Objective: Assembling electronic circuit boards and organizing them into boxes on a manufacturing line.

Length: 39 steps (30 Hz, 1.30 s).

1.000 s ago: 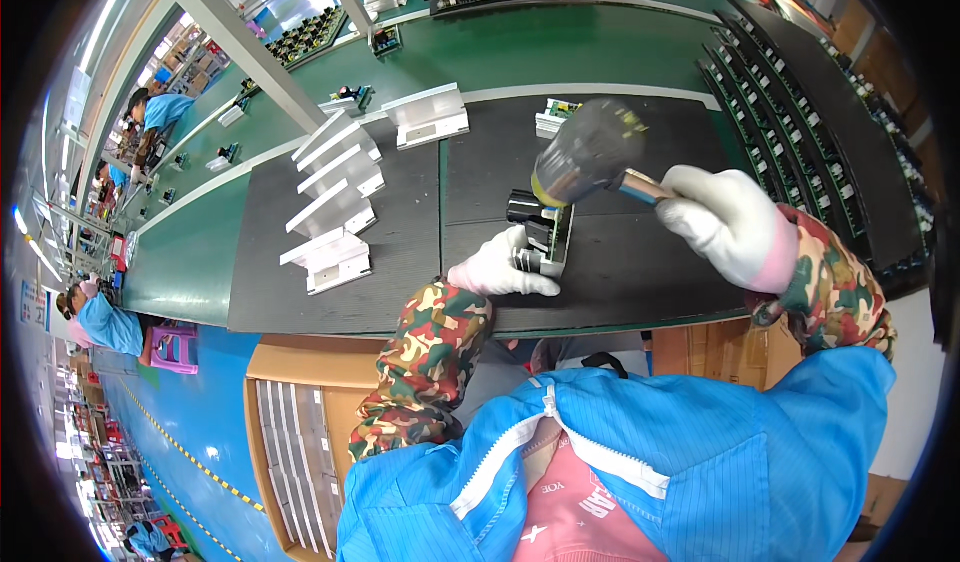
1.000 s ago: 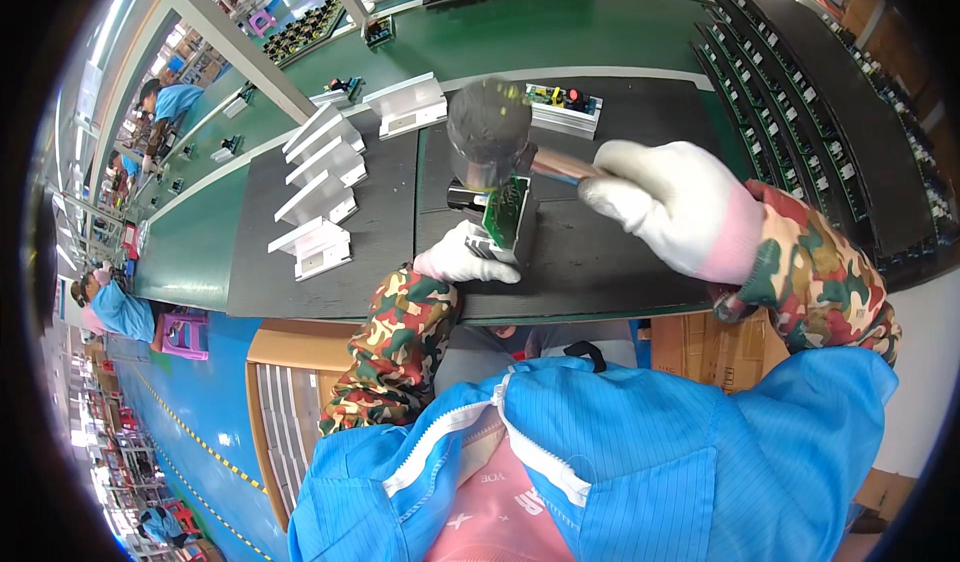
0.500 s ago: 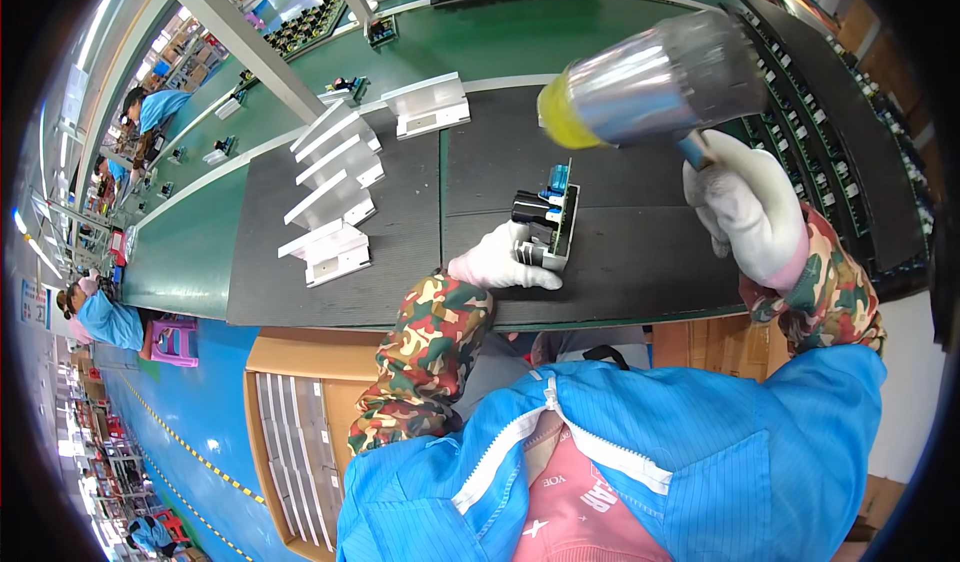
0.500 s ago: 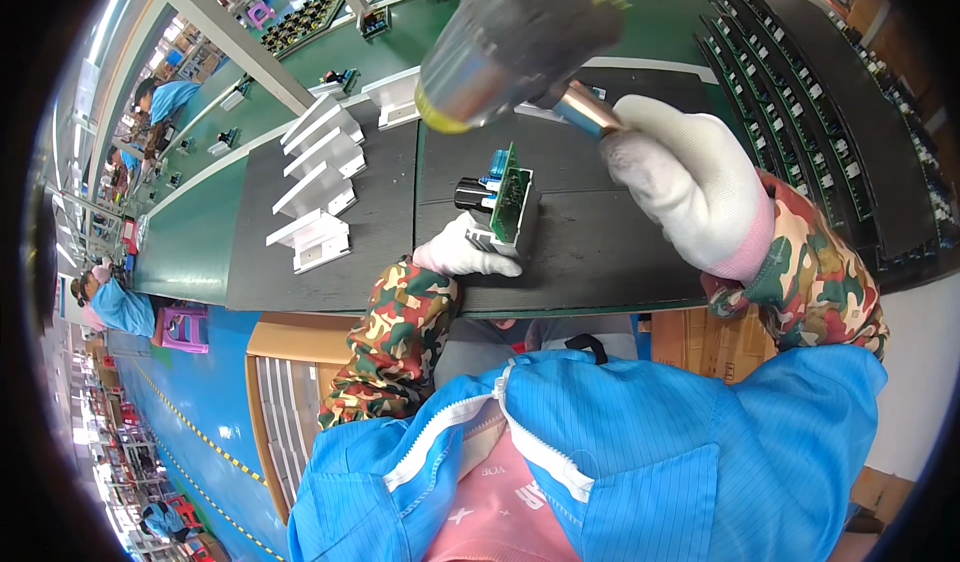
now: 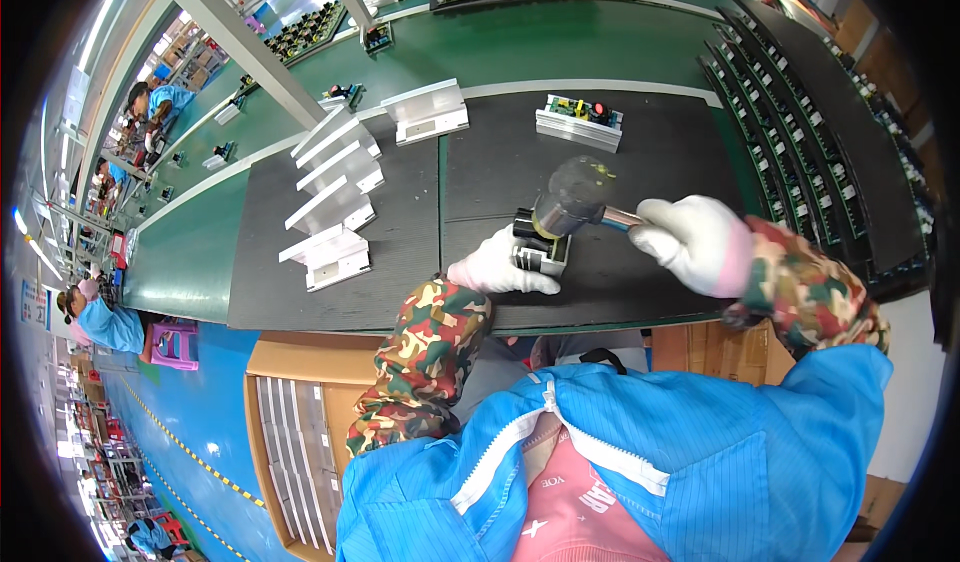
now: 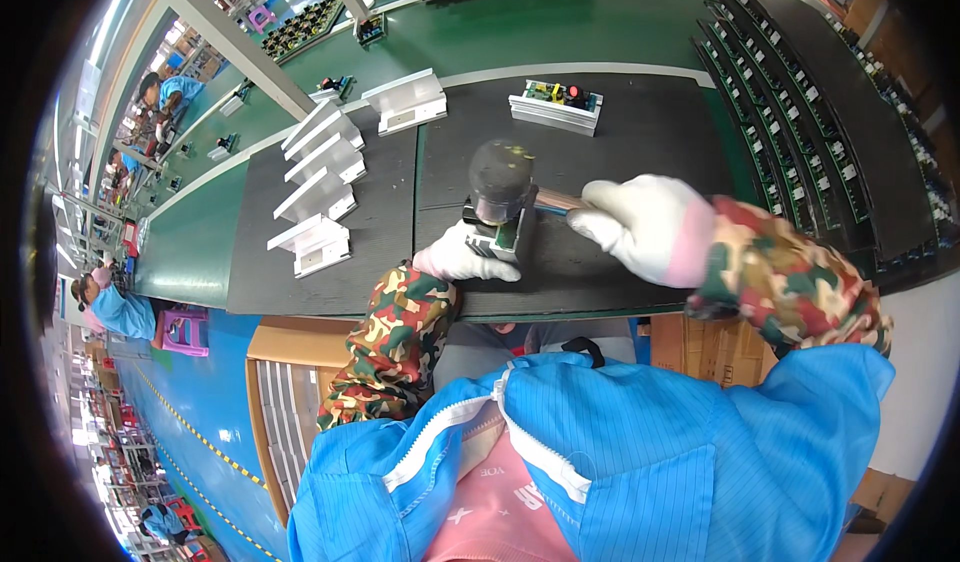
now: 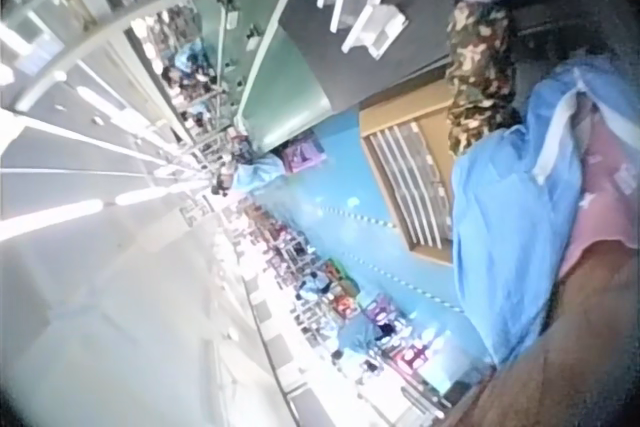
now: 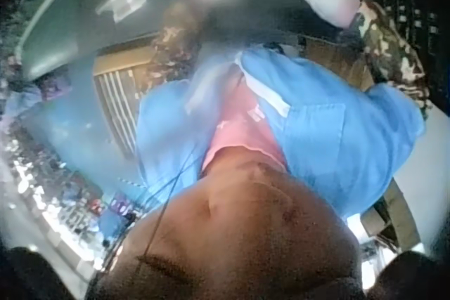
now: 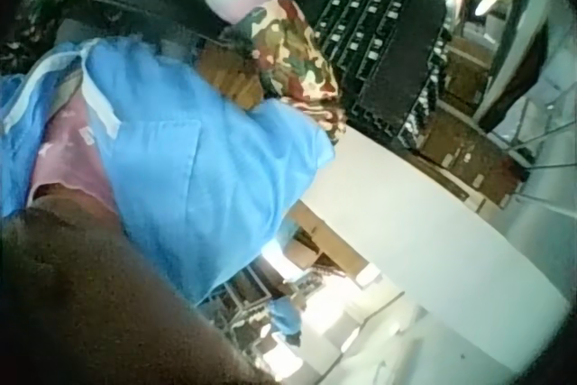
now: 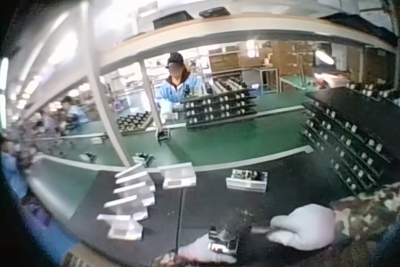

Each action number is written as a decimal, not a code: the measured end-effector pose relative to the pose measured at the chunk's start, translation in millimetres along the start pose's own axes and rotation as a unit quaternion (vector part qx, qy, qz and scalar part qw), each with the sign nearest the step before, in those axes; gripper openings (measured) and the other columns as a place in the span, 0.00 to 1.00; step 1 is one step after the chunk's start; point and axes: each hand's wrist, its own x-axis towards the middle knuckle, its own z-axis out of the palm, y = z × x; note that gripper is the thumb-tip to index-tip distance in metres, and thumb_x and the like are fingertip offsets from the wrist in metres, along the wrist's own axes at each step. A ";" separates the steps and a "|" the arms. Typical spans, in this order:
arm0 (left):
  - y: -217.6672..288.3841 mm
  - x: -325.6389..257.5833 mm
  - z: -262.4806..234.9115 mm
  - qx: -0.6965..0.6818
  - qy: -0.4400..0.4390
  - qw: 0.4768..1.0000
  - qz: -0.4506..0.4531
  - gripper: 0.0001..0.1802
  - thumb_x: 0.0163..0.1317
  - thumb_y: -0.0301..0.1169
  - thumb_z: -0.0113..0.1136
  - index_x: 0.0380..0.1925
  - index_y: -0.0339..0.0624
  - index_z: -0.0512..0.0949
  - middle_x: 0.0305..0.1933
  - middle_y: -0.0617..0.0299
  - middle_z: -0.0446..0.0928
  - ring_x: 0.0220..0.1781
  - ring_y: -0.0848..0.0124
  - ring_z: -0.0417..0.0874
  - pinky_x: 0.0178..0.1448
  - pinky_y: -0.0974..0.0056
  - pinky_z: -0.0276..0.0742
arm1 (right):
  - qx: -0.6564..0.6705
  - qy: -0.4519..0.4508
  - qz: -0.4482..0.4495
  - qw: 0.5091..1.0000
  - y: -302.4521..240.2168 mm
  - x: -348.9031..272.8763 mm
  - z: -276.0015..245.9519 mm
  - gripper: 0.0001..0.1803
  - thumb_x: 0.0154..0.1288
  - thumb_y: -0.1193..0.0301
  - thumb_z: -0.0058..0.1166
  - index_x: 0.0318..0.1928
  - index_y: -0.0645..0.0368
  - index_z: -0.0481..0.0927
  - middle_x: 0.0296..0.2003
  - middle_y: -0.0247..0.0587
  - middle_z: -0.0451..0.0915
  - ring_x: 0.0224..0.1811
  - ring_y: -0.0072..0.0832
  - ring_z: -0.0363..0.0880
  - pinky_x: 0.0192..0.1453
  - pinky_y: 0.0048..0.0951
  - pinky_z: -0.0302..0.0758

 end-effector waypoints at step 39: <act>-10.3 4.9 -3.0 0.064 0.026 0.994 0.081 0.40 0.38 0.35 0.84 0.53 0.42 0.73 0.48 0.65 0.76 0.51 0.73 0.74 0.55 0.64 0.74 | -0.035 -0.056 0.055 0.996 10.9 14.6 7.2 0.19 0.72 0.56 0.46 0.32 0.58 0.76 0.20 0.50 0.75 0.26 0.50 0.78 0.31 0.45 0.71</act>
